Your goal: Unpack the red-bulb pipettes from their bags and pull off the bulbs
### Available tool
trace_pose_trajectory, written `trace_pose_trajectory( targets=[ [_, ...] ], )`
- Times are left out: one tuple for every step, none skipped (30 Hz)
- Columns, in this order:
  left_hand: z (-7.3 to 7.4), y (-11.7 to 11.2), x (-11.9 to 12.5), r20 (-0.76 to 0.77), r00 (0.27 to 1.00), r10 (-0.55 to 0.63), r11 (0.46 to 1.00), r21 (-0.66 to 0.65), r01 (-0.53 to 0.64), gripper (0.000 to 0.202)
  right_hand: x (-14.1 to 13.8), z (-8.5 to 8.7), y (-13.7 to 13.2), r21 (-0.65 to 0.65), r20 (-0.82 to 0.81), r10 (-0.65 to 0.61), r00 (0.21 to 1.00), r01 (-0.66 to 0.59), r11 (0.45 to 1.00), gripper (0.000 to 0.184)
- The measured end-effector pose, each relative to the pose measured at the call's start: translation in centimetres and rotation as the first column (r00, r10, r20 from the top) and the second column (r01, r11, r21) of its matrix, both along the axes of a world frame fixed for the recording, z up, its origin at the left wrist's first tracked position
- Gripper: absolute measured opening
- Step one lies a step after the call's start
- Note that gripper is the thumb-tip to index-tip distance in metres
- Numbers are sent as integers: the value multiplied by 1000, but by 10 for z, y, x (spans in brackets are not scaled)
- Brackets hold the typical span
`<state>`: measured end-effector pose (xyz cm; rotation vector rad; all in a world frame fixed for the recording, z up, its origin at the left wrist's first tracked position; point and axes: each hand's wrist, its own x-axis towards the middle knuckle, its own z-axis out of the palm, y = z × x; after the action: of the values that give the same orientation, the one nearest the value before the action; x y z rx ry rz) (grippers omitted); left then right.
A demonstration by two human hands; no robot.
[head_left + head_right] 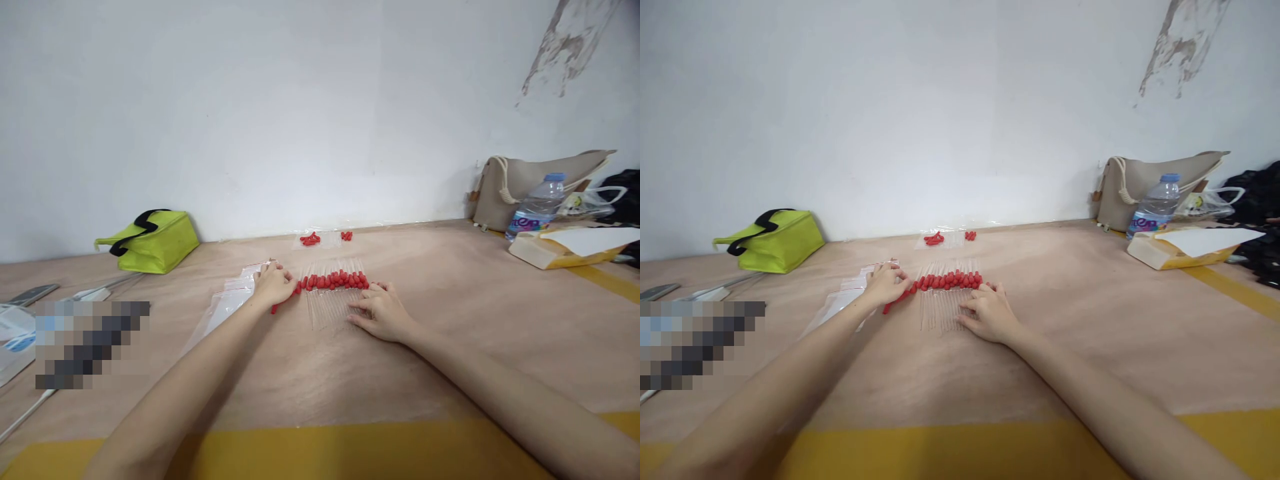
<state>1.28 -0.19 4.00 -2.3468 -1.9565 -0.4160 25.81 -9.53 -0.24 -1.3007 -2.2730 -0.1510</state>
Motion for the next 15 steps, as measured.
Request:
trace_pose_trajectory(
  targets=[
    [-1,5,3,-13,1000,25,999,-25,-26,27,-2,-1,0,4,5,-8,1000,8,1000,28],
    [-2,10,6,-21,999,45,998,-44,-46,28,-3,-1,0,10,8,-17,1000,17,1000,29],
    [-3,14,7,-24,998,58,996,-60,-60,29,-4,-2,0,17,8,-26,1000,26,1000,30],
    [-4,18,9,-29,997,73,994,-79,-75,29,-4,-2,0,25,5,-34,999,34,999,31],
    [-5,22,10,-31,996,87,991,-98,-90,30,-5,-3,0,32,-2,-40,999,40,999,31],
    [-5,24,11,-33,994,101,988,-116,-104,30,-5,-4,0,37,-13,-44,999,44,998,31],
    [-6,26,12,-32,993,111,984,-133,-115,30,-5,-5,0,42,-27,-48,999,49,998,32],
    [-6,27,13,-30,992,121,981,-149,-124,29,-5,-5,0,47,-41,-51,998,53,997,31],
    [-5,28,15,-25,991,129,978,-164,-131,28,-5,-6,-1,54,-54,-55,997,57,997,31],
    [-5,28,16,-18,990,137,974,-179,-138,28,-5,-6,-1,62,-67,-58,996,62,996,31],
    [-4,28,17,-10,989,145,971,-191,-144,27,-5,-6,-1,69,-78,-62,995,67,995,30],
    [-4,28,17,2,988,153,968,-201,-149,26,-5,-6,-2,74,-87,-65,994,71,995,30],
    [-3,28,17,17,987,162,966,-209,-154,26,-5,-5,-2,77,-96,-67,993,74,994,29],
    [-1,27,17,36,985,168,964,-217,-157,25,-5,-5,-3,79,-105,-68,992,77,994,29],
    [0,27,16,60,983,172,963,-223,-155,26,-5,-5,-4,82,-115,-70,991,80,993,28]
  ],
)
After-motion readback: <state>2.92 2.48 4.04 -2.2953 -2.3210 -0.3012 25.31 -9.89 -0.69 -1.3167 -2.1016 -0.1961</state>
